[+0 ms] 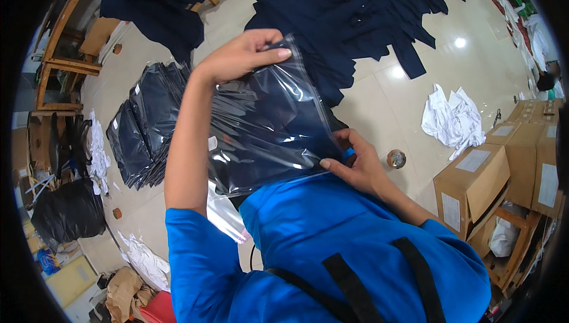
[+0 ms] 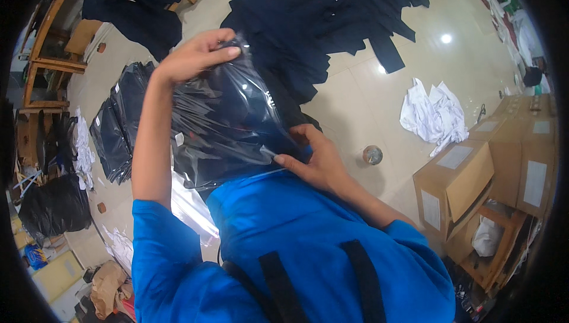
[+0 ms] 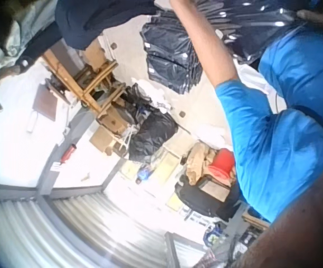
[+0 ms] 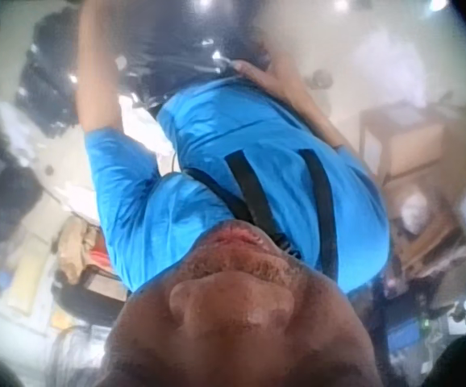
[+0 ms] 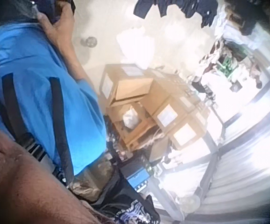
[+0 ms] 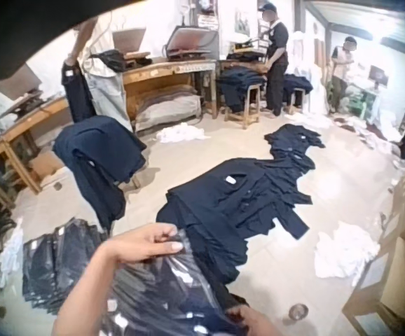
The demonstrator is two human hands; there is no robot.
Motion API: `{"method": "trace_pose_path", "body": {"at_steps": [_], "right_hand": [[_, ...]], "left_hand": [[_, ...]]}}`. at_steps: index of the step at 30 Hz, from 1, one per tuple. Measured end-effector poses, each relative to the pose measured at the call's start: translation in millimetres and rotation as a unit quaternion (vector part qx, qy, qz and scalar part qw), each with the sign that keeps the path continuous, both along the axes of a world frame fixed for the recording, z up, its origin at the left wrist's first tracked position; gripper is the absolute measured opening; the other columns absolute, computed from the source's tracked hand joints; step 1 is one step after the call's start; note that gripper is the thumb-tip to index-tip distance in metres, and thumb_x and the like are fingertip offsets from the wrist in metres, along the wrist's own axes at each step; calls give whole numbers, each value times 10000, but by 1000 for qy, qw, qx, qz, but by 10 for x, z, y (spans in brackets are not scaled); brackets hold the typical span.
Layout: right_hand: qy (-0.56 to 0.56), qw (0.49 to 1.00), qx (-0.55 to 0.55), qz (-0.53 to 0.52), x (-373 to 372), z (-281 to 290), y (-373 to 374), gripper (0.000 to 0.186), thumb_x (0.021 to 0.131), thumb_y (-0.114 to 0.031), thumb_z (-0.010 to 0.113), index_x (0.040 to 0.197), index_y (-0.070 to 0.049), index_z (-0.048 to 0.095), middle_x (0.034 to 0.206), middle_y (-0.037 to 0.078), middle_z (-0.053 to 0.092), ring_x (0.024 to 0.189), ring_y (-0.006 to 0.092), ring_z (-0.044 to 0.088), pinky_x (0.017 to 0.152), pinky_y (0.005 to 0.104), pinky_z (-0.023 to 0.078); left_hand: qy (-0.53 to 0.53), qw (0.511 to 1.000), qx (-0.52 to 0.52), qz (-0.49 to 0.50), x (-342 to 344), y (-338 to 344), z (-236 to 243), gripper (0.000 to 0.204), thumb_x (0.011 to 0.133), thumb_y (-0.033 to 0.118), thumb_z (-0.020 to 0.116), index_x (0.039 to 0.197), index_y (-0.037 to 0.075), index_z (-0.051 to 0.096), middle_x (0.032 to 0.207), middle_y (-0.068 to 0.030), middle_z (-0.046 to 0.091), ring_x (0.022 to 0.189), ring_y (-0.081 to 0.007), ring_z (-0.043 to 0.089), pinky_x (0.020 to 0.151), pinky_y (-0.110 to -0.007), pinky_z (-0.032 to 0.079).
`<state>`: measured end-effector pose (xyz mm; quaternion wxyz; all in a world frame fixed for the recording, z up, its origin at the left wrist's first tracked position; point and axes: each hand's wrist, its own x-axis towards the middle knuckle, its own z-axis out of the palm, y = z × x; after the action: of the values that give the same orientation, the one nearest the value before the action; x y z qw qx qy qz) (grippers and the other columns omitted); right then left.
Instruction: The person folds dark blue polo shirts and places each into a clear plastic bag, then stacks the packaged shirts. The person repeats this process for multiple shirts in a warehouse setting.
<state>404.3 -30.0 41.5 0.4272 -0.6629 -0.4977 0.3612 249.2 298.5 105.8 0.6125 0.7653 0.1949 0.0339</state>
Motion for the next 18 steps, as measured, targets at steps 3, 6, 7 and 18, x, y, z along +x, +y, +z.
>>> {"method": "trace_pose_path", "body": {"at_steps": [3, 6, 7, 18], "right_hand": [[28, 999, 31, 10, 35, 142, 147, 312, 974, -80, 774, 1253, 17, 676, 1075, 131, 754, 959, 185, 726, 823, 308, 576], [14, 992, 129, 6, 161, 462, 426, 340, 940, -15, 779, 1272, 4, 710, 1109, 142, 765, 977, 212, 746, 831, 316, 586], [-12, 984, 180, 3, 208, 610, 550, 342, 929, 13, 779, 1265, 0, 723, 1113, 138, 765, 976, 211, 746, 827, 310, 585], [-21, 856, 488, 168, 319, 1850, 1537, 229, 968, 31, 738, 1190, 10, 790, 1084, 136, 789, 940, 179, 756, 835, 278, 596]], "left_hand": [[-75, 990, 93, 79, -408, -104, 477, 230, 1050, 275, 721, 1125, 60, 687, 884, 48, 698, 796, -19, 635, 695, -202, 507], [-198, 951, 144, 187, -680, -519, 1147, 276, 1052, 203, 703, 1270, 39, 667, 994, -11, 723, 887, -70, 662, 828, -220, 520], [-217, 940, 163, 205, -816, -623, 1333, 278, 1050, 176, 702, 1286, 34, 664, 1043, -29, 723, 928, -88, 669, 871, -236, 524], [-439, 736, 290, 426, -1840, -1006, 1394, 326, 1012, 227, 776, 1226, 33, 626, 1160, -34, 658, 1027, -104, 656, 943, -267, 533]]}}
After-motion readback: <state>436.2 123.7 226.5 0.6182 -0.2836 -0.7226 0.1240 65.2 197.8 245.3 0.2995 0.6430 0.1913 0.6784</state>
